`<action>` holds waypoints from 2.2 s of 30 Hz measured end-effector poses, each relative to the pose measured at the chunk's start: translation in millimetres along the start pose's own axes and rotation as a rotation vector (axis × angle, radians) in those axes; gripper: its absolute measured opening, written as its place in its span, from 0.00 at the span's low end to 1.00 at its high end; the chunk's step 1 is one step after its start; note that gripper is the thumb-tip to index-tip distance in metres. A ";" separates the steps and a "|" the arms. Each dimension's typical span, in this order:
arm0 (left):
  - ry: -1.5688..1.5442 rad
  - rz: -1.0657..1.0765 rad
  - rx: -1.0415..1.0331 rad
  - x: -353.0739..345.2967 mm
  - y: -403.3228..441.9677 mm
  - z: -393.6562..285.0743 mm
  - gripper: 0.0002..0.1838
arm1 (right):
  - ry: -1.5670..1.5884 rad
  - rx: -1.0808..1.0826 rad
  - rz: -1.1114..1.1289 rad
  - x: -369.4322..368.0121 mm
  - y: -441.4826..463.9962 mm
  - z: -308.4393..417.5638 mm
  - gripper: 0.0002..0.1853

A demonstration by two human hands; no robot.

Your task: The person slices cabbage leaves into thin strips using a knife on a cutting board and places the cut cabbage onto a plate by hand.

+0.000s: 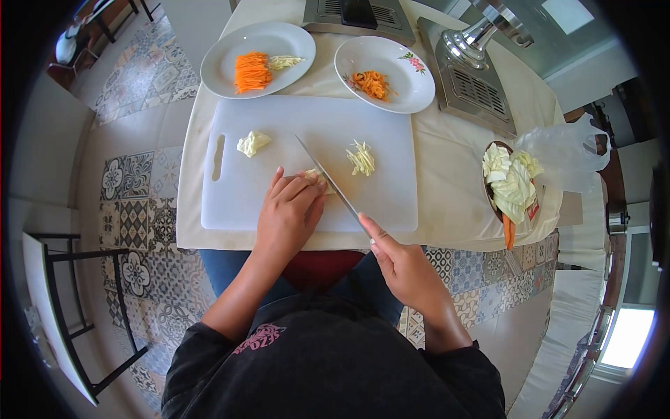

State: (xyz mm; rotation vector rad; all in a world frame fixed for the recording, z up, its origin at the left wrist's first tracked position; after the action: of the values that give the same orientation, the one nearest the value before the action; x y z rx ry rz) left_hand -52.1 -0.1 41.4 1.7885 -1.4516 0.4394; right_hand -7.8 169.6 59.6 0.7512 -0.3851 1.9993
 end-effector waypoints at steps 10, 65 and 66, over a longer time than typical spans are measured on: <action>0.046 -0.025 0.033 1.0 -1.0 -0.9 0.10 | -0.054 0.055 -0.022 -12.5 3.0 -2.9 0.29; 0.034 -0.065 0.045 5.3 -3.1 -1.3 0.17 | -0.044 -0.096 -0.056 11.2 -43.2 1.4 0.26; 0.025 -0.062 0.045 4.1 -3.2 -0.5 0.17 | -0.037 -0.075 -0.062 9.7 -42.2 1.7 0.26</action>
State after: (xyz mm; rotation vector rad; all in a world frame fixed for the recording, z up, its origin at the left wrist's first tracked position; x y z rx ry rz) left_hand -47.8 -2.3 43.4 1.8522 -1.3749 0.4647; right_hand 25.3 196.9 65.9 0.7458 -0.4508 1.9047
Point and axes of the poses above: each hand's wrist, its own y-axis towards the middle knuckle, its own x-axis out of the back of the hand, z = x × y, the point moved 10 cm from there along y, towards the middle knuckle, and after that the axes turned 13 degrees about x, right-handed, at the moved point
